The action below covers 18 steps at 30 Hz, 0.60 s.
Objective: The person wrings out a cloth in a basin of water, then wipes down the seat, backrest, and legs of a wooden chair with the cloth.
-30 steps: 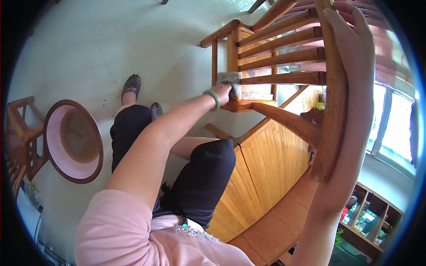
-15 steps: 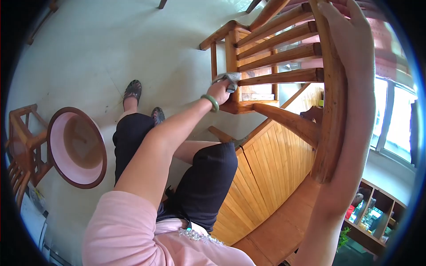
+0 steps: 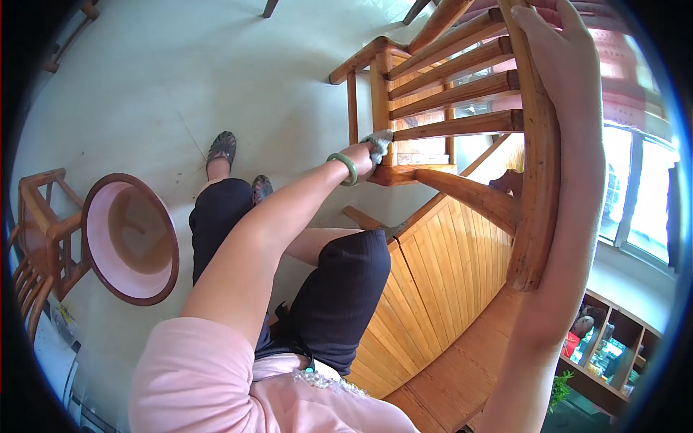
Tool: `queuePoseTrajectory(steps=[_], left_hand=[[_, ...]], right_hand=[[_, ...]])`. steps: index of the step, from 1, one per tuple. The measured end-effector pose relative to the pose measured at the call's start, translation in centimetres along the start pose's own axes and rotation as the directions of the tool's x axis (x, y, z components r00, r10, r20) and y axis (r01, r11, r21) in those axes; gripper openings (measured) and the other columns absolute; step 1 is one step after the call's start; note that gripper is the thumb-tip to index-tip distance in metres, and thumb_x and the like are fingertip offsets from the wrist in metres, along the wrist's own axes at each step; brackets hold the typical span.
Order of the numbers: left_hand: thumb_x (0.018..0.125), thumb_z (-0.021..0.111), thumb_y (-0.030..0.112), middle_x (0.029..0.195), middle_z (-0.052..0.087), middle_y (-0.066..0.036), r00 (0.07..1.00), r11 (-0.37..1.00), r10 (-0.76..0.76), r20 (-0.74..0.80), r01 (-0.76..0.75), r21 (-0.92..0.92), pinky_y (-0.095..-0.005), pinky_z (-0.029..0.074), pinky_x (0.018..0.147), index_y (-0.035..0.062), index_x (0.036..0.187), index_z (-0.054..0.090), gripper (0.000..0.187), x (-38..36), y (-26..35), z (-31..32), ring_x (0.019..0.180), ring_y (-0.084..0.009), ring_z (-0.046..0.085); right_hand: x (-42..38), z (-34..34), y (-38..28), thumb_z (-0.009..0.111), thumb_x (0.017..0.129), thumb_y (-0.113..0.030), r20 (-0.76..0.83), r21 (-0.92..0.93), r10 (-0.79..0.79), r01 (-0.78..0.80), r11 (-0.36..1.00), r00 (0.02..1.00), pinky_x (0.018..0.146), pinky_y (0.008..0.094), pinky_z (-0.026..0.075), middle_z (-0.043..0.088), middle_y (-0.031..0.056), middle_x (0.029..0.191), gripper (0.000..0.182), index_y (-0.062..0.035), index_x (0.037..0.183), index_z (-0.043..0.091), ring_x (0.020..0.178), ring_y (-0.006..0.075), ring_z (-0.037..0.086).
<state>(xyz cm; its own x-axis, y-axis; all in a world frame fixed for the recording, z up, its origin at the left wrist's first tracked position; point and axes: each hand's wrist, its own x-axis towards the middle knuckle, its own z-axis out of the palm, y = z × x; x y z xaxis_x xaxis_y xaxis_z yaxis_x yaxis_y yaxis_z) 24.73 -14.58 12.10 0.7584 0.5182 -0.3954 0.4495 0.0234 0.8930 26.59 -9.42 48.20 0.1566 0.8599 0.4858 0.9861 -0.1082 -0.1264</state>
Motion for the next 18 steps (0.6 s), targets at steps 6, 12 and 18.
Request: queuePoseTrajectory(steps=[6, 12, 18], left_hand=[[0.082, 0.042, 0.023, 0.092, 0.063, -0.013, 0.987, 0.913, 0.156, 0.045, -0.161, 0.374, -0.0414, 0.046, 0.075, 0.0111, 0.099, 0.061, 0.028, 3.4, 0.7, -1.2, 0.087, -0.0315, 0.059], [0.089, 0.035, 0.042, 0.114, 0.057, -0.004, 0.973, 0.885, 0.227, -0.034, -0.191, 0.425, -0.0332, 0.040, 0.088, 0.0279, 0.114, 0.054, 0.034, 7.0, 0.3, -0.3, 0.098, -0.0251, 0.055], [0.086, 0.033, 0.022, 0.111, 0.056, -0.014, 0.982, 0.937, 0.185, -0.038, -0.165, 0.307, -0.0391, 0.044, 0.082, 0.0278, 0.127, 0.038, 0.042, 3.0, 1.1, -0.3, 0.100, -0.0325, 0.055]], right_hand=[[0.4, -0.7, -0.1, 0.055, 0.074, -0.013, 0.122, 0.129, 0.173, -0.188, 0.974, 0.977, 0.059, 0.0271, 0.046, 0.058, 0.0099, 0.081, 0.024, -0.0022, 0.096, 0.054, 0.069, 0.0162, 0.057], [0.1, -0.8, -1.7, 0.057, 0.073, -0.014, 0.230, -0.218, 0.124, -0.073, 0.973, 0.965, 0.063, 0.0319, 0.046, 0.058, 0.0131, 0.081, 0.034, 0.0002, 0.102, 0.051, 0.070, 0.0211, 0.058], [0.4, -0.3, 2.7, 0.061, 0.072, -0.027, 0.272, -0.209, 0.062, -0.004, 0.978, 0.960, 0.082, 0.0359, 0.045, 0.059, 0.0179, 0.103, 0.056, -0.0060, 0.122, 0.046, 0.093, 0.0289, 0.058]])
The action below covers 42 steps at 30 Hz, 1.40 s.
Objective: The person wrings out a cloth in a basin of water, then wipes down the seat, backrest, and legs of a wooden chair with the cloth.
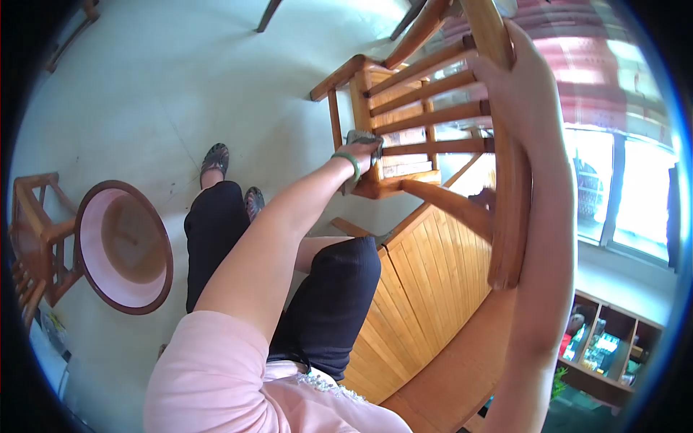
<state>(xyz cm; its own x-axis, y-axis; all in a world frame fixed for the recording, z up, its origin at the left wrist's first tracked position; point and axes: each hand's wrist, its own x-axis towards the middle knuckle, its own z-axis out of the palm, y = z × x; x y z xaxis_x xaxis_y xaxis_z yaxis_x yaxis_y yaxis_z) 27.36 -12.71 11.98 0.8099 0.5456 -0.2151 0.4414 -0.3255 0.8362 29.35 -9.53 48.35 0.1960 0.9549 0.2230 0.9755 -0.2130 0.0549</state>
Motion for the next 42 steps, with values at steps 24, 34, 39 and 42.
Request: queuePoseTrajectory(steps=[24, 34, 39, 42], left_hand=[[0.079, 0.054, 0.009, 0.107, 0.057, -0.011, 0.996, 0.592, 0.073, -0.054, -0.087, -0.801, -0.0307, 0.040, 0.087, 0.0074, 0.118, 0.047, 0.039, -0.2, -4.6, -1.2, 0.101, -0.0197, 0.052], [0.076, 0.058, 0.022, 0.099, 0.062, -0.012, 0.998, 0.941, -0.066, 0.012, 0.066, -0.331, -0.0320, 0.044, 0.081, 0.0055, 0.107, 0.057, 0.036, -1.4, -3.9, -3.8, 0.092, -0.0228, 0.058], [0.077, 0.053, 0.033, 0.085, 0.064, -0.015, 0.999, 0.993, -0.022, 0.043, 0.027, -0.117, -0.0366, 0.046, 0.068, 0.0018, 0.094, 0.060, 0.037, -0.3, -2.7, -5.0, 0.074, -0.0243, 0.061], [0.072, 0.064, 0.014, 0.100, 0.059, -0.010, 0.998, 0.693, -0.030, -0.050, -0.015, -0.720, -0.0326, 0.043, 0.080, 0.0055, 0.114, 0.052, 0.045, -1.5, -2.8, -2.5, 0.094, -0.0223, 0.054]], right_hand=[[-4.4, -5.8, -7.7, 0.058, 0.073, -0.013, 0.241, 0.441, 0.079, -0.182, 0.879, 0.967, 0.070, 0.0351, 0.046, 0.060, 0.0177, 0.087, 0.044, -0.0003, 0.113, 0.043, 0.078, 0.0273, 0.060], [-4.0, -5.9, -6.9, 0.053, 0.075, -0.014, 0.233, 0.275, 0.014, -0.080, 0.958, 0.972, 0.068, 0.0371, 0.046, 0.059, 0.0203, 0.083, 0.045, 0.0020, 0.115, 0.040, 0.075, 0.0293, 0.060], [-4.2, -6.0, -8.2, 0.054, 0.074, -0.012, 0.367, 0.387, 0.217, -0.361, 0.848, 0.905, 0.068, 0.0363, 0.047, 0.059, 0.0200, 0.083, 0.046, 0.0014, 0.116, 0.040, 0.075, 0.0278, 0.060], [-4.9, -4.3, -8.2, 0.055, 0.074, -0.012, 0.128, 0.198, 0.064, -0.089, 0.976, 0.990, 0.070, 0.0360, 0.046, 0.059, 0.0204, 0.085, 0.047, 0.0006, 0.117, 0.039, 0.076, 0.0285, 0.060]])
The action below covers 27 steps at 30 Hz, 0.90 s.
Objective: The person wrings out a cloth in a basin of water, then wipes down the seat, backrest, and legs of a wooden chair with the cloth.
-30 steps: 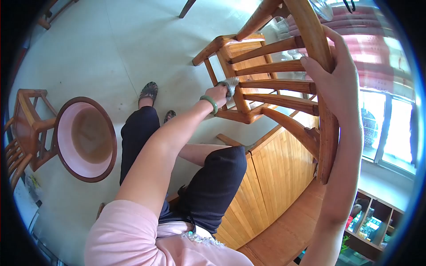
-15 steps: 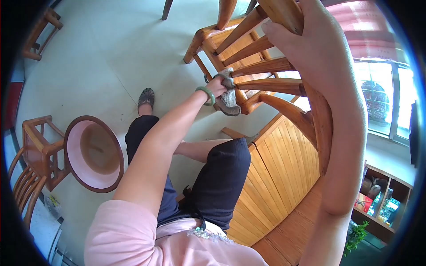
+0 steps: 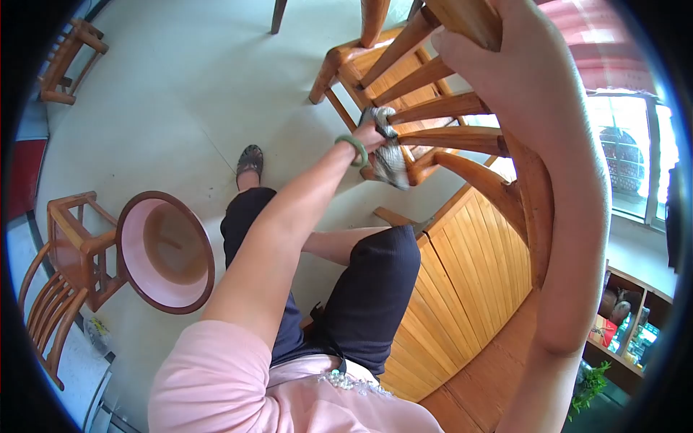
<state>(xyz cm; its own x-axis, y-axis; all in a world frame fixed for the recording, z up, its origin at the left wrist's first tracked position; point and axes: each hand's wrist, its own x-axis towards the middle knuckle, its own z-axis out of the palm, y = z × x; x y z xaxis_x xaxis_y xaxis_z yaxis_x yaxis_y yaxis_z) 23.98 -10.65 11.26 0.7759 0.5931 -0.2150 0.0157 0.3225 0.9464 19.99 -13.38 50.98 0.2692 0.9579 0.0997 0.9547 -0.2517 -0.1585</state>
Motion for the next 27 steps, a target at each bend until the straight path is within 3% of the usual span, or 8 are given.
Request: queuePoseTrajectory(steps=[4, 7, 12, 13, 17, 19, 25, 27], left_hand=[[0.079, 0.060, 0.015, 0.099, 0.058, -0.003, 0.940, 0.935, -0.338, 0.049, 0.341, -0.093, -0.0336, 0.051, 0.063, 0.0088, 0.117, 0.048, 0.041, -2.6, 0.7, 0.6, 0.087, -0.0150, 0.057], [0.083, 0.055, 0.014, 0.106, 0.057, -0.006, 0.974, 0.978, -0.208, -0.094, 0.206, -0.034, -0.0353, 0.050, 0.070, 0.0071, 0.117, 0.048, 0.036, -0.4, -4.9, 1.7, 0.092, -0.0184, 0.057], [0.079, 0.052, 0.021, 0.101, 0.059, -0.019, 0.997, 0.708, 0.061, -0.045, -0.012, 0.706, -0.0410, 0.045, 0.079, 0.0076, 0.104, 0.055, 0.029, -1.2, 1.4, -1.0, 0.095, -0.0350, 0.055], [0.080, 0.050, 0.025, 0.099, 0.060, -0.017, 0.986, 0.760, -0.133, -0.103, 0.168, 0.628, -0.0415, 0.045, 0.077, 0.0096, 0.103, 0.056, 0.028, -1.2, 2.0, -1.8, 0.092, -0.0357, 0.056], [0.078, 0.052, 0.026, 0.100, 0.060, -0.017, 0.985, 0.614, 0.116, -0.127, 0.029, 0.788, -0.0420, 0.045, 0.076, 0.0098, 0.102, 0.057, 0.029, -1.7, 1.0, -4.1, 0.092, -0.0356, 0.056], [0.078, 0.052, 0.025, 0.100, 0.059, -0.018, 0.975, 0.553, 0.193, -0.111, -0.015, 0.833, -0.0421, 0.045, 0.077, 0.0091, 0.102, 0.057, 0.029, -2.1, 1.5, -4.7, 0.093, -0.0353, 0.056], [0.080, 0.048, 0.024, 0.114, 0.054, -0.018, 0.999, 0.698, -0.038, -0.022, 0.042, 0.715, -0.0358, 0.040, 0.089, 0.0161, 0.124, 0.044, 0.045, 0.4, 4.8, -5.7, 0.107, -0.0325, 0.050], [0.074, 0.054, 0.019, 0.099, 0.060, -0.019, 0.981, 0.803, 0.122, -0.154, -0.006, 0.595, -0.0375, 0.042, 0.083, 0.0066, 0.106, 0.056, 0.034, 2.6, 1.3, -4.3, 0.097, -0.0334, 0.055]], right_hand=[[-0.4, -0.2, -0.7, 0.055, 0.074, -0.013, -0.006, -0.050, -0.001, 0.001, 0.999, 1.000, 0.070, 0.0373, 0.046, 0.059, 0.0211, 0.084, 0.047, 0.0009, 0.116, 0.039, 0.078, 0.0305, 0.060], [-0.1, -0.5, 0.0, 0.054, 0.074, -0.013, 0.003, -0.007, -0.018, 0.018, 1.000, 1.000, 0.071, 0.0389, 0.045, 0.059, 0.0221, 0.084, 0.047, 0.0012, 0.116, 0.039, 0.079, 0.0326, 0.059], [0.4, -0.3, 0.3, 0.055, 0.073, -0.014, 0.040, 0.003, 0.030, -0.030, 1.000, 0.999, 0.070, 0.0397, 0.045, 0.058, 0.0236, 0.084, 0.048, 0.0015, 0.116, 0.039, 0.080, 0.0340, 0.059], [0.4, -0.5, 0.2, 0.055, 0.073, -0.014, 0.035, -0.003, 0.024, -0.024, 1.000, 0.999, 0.070, 0.0397, 0.045, 0.058, 0.0236, 0.084, 0.048, 0.0015, 0.116, 0.039, 0.080, 0.0340, 0.059], [0.4, -1.8, -0.4, 0.055, 0.073, -0.014, 0.037, 0.008, 0.009, -0.009, 1.000, 0.999, 0.069, 0.0383, 0.046, 0.058, 0.0237, 0.084, 0.051, 0.0016, 0.118, 0.038, 0.078, 0.0334, 0.060], [1.5, -3.7, 0.4, 0.056, 0.073, -0.014, 0.353, 0.314, 0.067, -0.186, 0.931, 0.933, 0.068, 0.0374, 0.047, 0.058, 0.0235, 0.085, 0.051, 0.0011, 0.119, 0.038, 0.076, 0.0321, 0.060], [1.8, -3.2, 0.9, 0.056, 0.074, -0.013, 0.323, 0.331, 0.045, -0.157, 0.930, 0.945, 0.067, 0.0370, 0.047, 0.058, 0.0225, 0.082, 0.050, 0.0025, 0.117, 0.038, 0.074, 0.0309, 0.060], [0.8, -2.0, -0.4, 0.056, 0.074, -0.014, 0.199, 0.196, 0.049, -0.089, 0.977, 0.979, 0.066, 0.0369, 0.047, 0.058, 0.0228, 0.082, 0.050, 0.0029, 0.117, 0.038, 0.074, 0.0311, 0.060]])
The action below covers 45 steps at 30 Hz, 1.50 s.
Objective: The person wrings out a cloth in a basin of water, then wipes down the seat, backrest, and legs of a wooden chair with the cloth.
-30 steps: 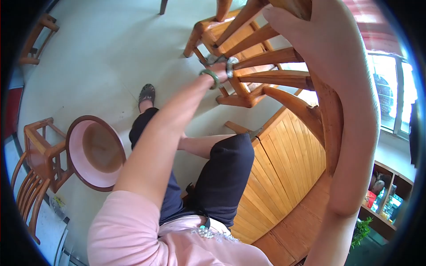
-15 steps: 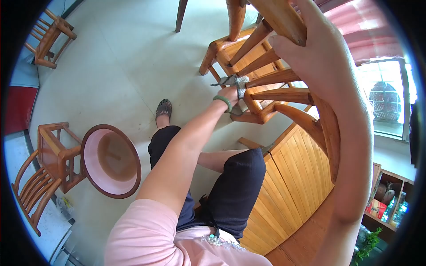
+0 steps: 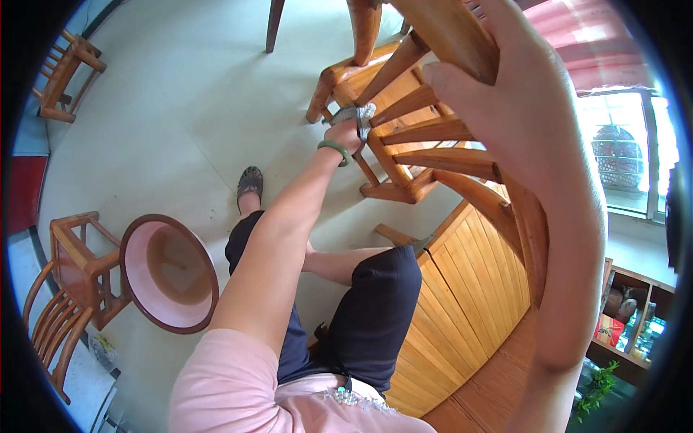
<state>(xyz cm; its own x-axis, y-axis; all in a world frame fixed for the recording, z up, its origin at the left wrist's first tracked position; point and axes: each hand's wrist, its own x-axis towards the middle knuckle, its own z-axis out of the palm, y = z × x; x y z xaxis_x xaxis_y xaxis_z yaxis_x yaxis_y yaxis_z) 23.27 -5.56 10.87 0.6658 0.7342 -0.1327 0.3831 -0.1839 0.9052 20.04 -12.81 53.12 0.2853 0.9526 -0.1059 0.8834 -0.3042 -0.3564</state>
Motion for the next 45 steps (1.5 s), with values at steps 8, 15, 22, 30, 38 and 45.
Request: queuePoseTrajectory(steps=[8, 15, 22, 30, 38, 45], left_hand=[[0.073, 0.057, 0.010, 0.106, 0.058, -0.013, 0.915, 0.619, -0.261, 0.309, 0.404, -0.673, -0.0342, 0.045, 0.081, 0.0058, 0.119, 0.046, 0.047, -3.6, 0.6, -0.8, 0.092, -0.0262, 0.058], [0.083, 0.037, 0.036, 0.097, 0.062, -0.014, 0.981, 0.942, -0.126, 0.148, 0.072, 0.329, -0.0379, 0.045, 0.074, 0.0070, 0.097, 0.060, 0.040, 0.1, 1.0, -2.5, 0.089, -0.0322, 0.058], [0.080, 0.048, 0.024, 0.092, 0.062, -0.015, 1.000, 0.967, 0.003, -0.004, -0.002, 0.255, -0.0389, 0.046, 0.073, 0.0128, 0.097, 0.060, 0.024, -0.2, -5.2, -1.9, 0.084, -0.0318, 0.059], [0.078, 0.043, 0.015, 0.091, 0.062, -0.019, 0.993, 0.922, 0.035, -0.110, 0.011, 0.386, -0.0425, 0.046, 0.075, 0.0051, 0.095, 0.058, 0.025, 1.3, -2.1, -8.0, 0.088, -0.0327, 0.059], [0.069, 0.051, 0.012, 0.096, 0.058, -0.025, 0.996, 0.987, -0.091, -0.014, 0.088, -0.135, -0.0432, 0.043, 0.081, 0.0016, 0.104, 0.049, 0.036, 0.8, -3.7, 0.1, 0.093, -0.0403, 0.054], [0.075, 0.045, 0.009, 0.088, 0.061, -0.015, 0.996, 0.807, 0.080, 0.040, -0.088, 0.583, -0.0423, 0.047, 0.074, 0.0054, 0.084, 0.057, 0.015, 2.2, -2.6, -6.8, 0.086, -0.0334, 0.058]], right_hand=[[0.0, 0.3, -0.3, 0.057, 0.073, -0.014, -0.104, -0.139, -0.028, 0.013, 0.990, 0.994, 0.066, 0.0349, 0.048, 0.058, 0.0235, 0.084, 0.053, 0.0040, 0.118, 0.037, 0.074, 0.0314, 0.061], [1.4, 3.4, 5.2, 0.060, 0.072, -0.015, -0.268, -0.037, -0.159, 0.155, 0.987, 0.950, 0.069, 0.0323, 0.048, 0.058, 0.0127, 0.086, 0.051, -0.0114, 0.120, 0.044, 0.076, 0.0209, 0.060], [0.1, 1.5, 0.6, 0.057, 0.072, -0.012, -0.154, -0.182, 0.000, -0.028, 0.983, 0.988, 0.067, 0.0349, 0.048, 0.058, 0.0236, 0.084, 0.053, 0.0060, 0.117, 0.037, 0.074, 0.0308, 0.061], [0.8, 1.9, 2.3, 0.060, 0.072, -0.011, -0.191, 0.028, -0.128, 0.135, 0.990, 0.973, 0.071, 0.0313, 0.048, 0.058, 0.0102, 0.088, 0.053, -0.0131, 0.122, 0.044, 0.078, 0.0197, 0.059], [1.4, 3.0, 4.9, 0.058, 0.073, -0.004, -0.186, 0.099, -0.070, 0.090, 0.991, 0.980, 0.072, 0.0277, 0.045, 0.054, 0.0078, 0.088, 0.054, -0.0116, 0.123, 0.042, 0.077, 0.0137, 0.054], [1.4, 2.6, 5.7, 0.058, 0.071, -0.001, -0.210, -0.013, -0.170, 0.171, 0.985, 0.963, 0.072, 0.0275, 0.045, 0.055, 0.0067, 0.087, 0.056, -0.0108, 0.123, 0.041, 0.078, 0.0131, 0.054]])
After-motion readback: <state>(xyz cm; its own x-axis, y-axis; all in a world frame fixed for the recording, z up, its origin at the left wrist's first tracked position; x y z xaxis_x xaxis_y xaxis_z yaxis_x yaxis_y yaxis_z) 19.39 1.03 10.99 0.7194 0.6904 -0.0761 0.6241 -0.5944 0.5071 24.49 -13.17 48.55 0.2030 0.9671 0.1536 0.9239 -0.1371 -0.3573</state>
